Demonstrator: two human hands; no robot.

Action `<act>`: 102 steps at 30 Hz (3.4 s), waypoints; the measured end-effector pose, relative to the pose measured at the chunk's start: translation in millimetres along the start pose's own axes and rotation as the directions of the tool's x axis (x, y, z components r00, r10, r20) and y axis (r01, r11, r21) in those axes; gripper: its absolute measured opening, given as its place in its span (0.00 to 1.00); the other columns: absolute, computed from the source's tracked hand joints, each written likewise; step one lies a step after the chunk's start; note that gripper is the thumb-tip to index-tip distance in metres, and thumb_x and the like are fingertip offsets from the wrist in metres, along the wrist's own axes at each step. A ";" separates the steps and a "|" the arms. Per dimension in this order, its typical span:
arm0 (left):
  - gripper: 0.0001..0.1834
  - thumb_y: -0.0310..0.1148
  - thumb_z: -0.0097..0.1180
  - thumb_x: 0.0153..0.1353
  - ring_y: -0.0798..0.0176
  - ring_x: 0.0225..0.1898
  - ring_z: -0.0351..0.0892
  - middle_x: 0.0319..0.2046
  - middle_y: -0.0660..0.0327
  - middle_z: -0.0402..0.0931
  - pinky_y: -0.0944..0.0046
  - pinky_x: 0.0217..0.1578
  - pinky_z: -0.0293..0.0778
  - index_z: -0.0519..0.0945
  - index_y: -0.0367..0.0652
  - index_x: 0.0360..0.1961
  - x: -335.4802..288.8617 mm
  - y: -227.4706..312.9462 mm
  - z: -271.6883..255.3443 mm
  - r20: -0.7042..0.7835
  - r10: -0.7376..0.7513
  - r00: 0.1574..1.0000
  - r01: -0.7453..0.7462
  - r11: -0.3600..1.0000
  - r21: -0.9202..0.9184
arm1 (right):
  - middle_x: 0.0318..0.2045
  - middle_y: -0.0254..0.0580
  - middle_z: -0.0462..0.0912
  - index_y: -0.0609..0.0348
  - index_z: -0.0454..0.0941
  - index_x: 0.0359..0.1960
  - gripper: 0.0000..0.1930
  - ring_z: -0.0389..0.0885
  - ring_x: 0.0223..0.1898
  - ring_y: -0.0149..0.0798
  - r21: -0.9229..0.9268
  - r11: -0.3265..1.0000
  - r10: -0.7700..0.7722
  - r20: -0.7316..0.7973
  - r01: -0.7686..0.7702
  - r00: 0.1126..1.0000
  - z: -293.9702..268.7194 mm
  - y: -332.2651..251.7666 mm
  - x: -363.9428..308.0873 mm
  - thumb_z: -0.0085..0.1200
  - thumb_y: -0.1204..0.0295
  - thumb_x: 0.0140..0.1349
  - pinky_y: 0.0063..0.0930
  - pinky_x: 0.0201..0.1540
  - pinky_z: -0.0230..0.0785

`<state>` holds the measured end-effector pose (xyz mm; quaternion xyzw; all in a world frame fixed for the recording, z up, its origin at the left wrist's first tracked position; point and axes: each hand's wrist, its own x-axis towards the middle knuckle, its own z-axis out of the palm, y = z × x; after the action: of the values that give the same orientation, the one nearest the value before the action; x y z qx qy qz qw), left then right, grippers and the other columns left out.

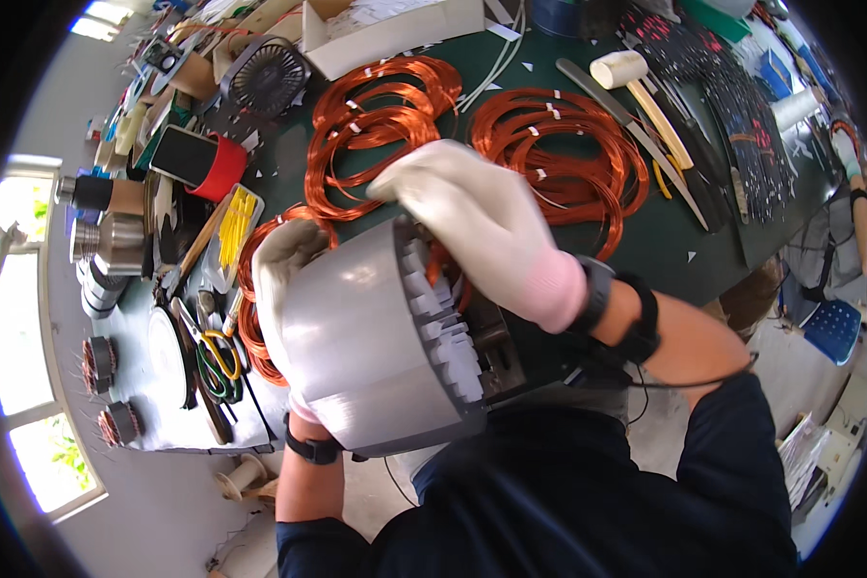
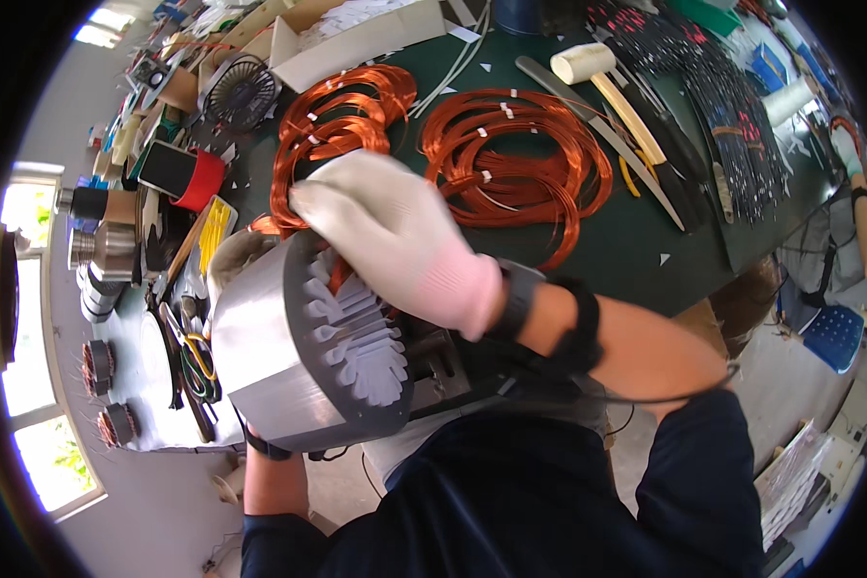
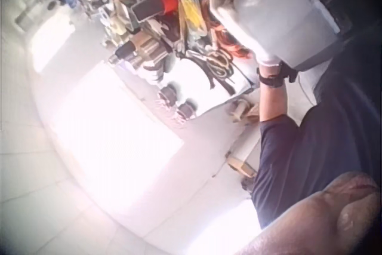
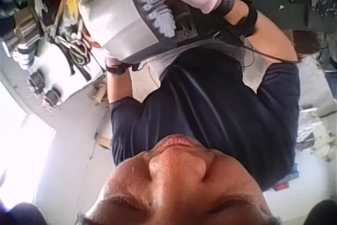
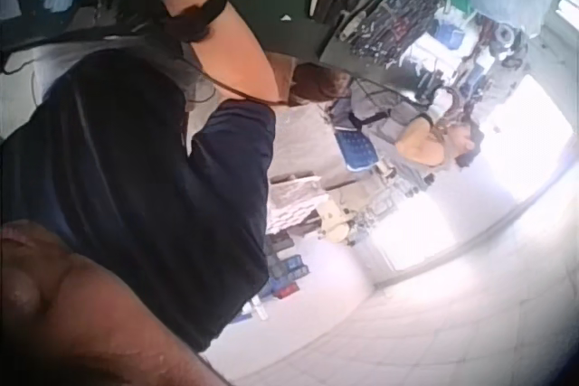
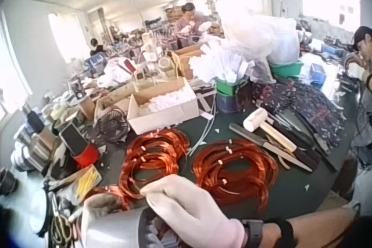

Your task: Inserting and organizing copper wire coils into a motor stator at a workbench.

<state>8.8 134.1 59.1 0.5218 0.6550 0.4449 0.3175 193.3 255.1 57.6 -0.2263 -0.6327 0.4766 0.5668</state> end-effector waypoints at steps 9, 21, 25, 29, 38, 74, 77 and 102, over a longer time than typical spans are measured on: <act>0.23 0.16 0.54 0.55 0.46 0.43 0.81 0.41 0.48 0.81 0.55 0.48 0.76 0.78 0.32 0.55 -86.2 -30.1 24.8 -0.120 0.279 0.953 -0.259 0.953 0.157 | 0.41 0.55 0.83 0.69 0.80 0.52 0.21 0.82 0.43 0.54 -0.442 0.876 0.314 0.216 -0.194 0.924 -26.6 -40.1 -109.1 0.55 0.83 0.54 0.39 0.49 0.75; 0.33 0.13 0.60 0.44 0.44 0.38 0.81 0.40 0.47 0.81 0.50 0.40 0.75 0.77 0.27 0.57 -74.2 -29.7 27.5 -0.209 0.446 0.870 -0.434 0.895 0.107 | 0.49 0.50 0.81 0.66 0.74 0.59 0.20 0.81 0.50 0.49 -0.213 0.827 0.562 0.313 -0.520 0.765 -81.7 -26.7 -178.4 0.50 0.79 0.65 0.39 0.54 0.76; 0.33 0.14 0.60 0.43 0.44 0.37 0.81 0.40 0.47 0.80 0.50 0.39 0.74 0.77 0.27 0.57 -71.8 -36.3 31.3 -0.239 0.490 0.838 -0.483 0.871 0.092 | 0.52 0.48 0.80 0.65 0.72 0.62 0.20 0.81 0.52 0.47 -0.112 0.770 0.630 0.287 -0.628 0.722 -78.3 -14.5 -188.6 0.48 0.78 0.68 0.40 0.56 0.76; 0.29 0.14 0.58 0.48 0.43 0.37 0.80 0.40 0.47 0.80 0.51 0.41 0.74 0.77 0.29 0.56 -74.8 -31.3 27.8 -0.223 0.440 0.870 -0.433 0.898 0.082 | 0.55 0.47 0.80 0.64 0.70 0.64 0.20 0.81 0.54 0.46 0.014 0.711 0.677 0.253 -0.703 0.691 -74.7 5.3 -189.6 0.47 0.76 0.72 0.40 0.57 0.76; 0.30 0.13 0.53 0.56 0.40 0.39 0.78 0.40 0.42 0.79 0.48 0.42 0.73 0.73 0.27 0.63 -74.9 -16.7 36.9 -0.197 0.381 0.903 -0.350 0.920 0.177 | 0.58 0.48 0.80 0.62 0.72 0.65 0.18 0.81 0.56 0.47 0.399 0.625 0.707 0.075 -0.671 0.703 -31.9 18.1 -178.4 0.49 0.70 0.77 0.40 0.59 0.76; 0.34 0.13 0.52 0.58 0.54 0.48 0.77 0.50 0.50 0.74 0.57 0.53 0.74 0.69 0.32 0.69 -113.5 -51.0 10.5 -0.406 0.196 0.892 -0.069 0.949 0.306 | 0.45 0.45 0.89 0.68 0.81 0.57 0.20 0.86 0.40 0.35 -0.460 0.857 0.013 -0.431 -0.232 0.902 -309.8 41.9 188.6 0.63 0.73 0.64 0.29 0.45 0.78; 0.33 0.14 0.53 0.57 0.53 0.47 0.78 0.50 0.49 0.74 0.56 0.52 0.75 0.70 0.32 0.68 -114.9 -52.8 9.1 -0.411 0.198 0.890 -0.065 0.947 0.316 | 0.39 0.45 0.90 0.66 0.86 0.50 0.16 0.87 0.36 0.38 -0.666 0.718 -0.077 -0.366 -0.204 0.927 -324.5 59.0 202.2 0.65 0.71 0.62 0.32 0.44 0.78; 0.25 0.19 0.71 0.52 0.67 0.34 0.84 0.34 0.58 0.84 0.68 0.37 0.78 0.81 0.34 0.54 -120.7 70.6 -34.4 -0.039 0.287 0.957 -0.290 0.948 -0.135 | 0.31 0.37 0.86 0.69 0.85 0.45 0.07 0.82 0.32 0.21 0.107 0.930 0.308 0.293 -0.351 0.905 -28.8 -142.7 -123.8 0.62 0.81 0.68 0.16 0.34 0.71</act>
<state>37.4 13.0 131.7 0.5844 0.5421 0.5359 0.2784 287.9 99.6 115.4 -0.2174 -0.6172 0.6404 0.4021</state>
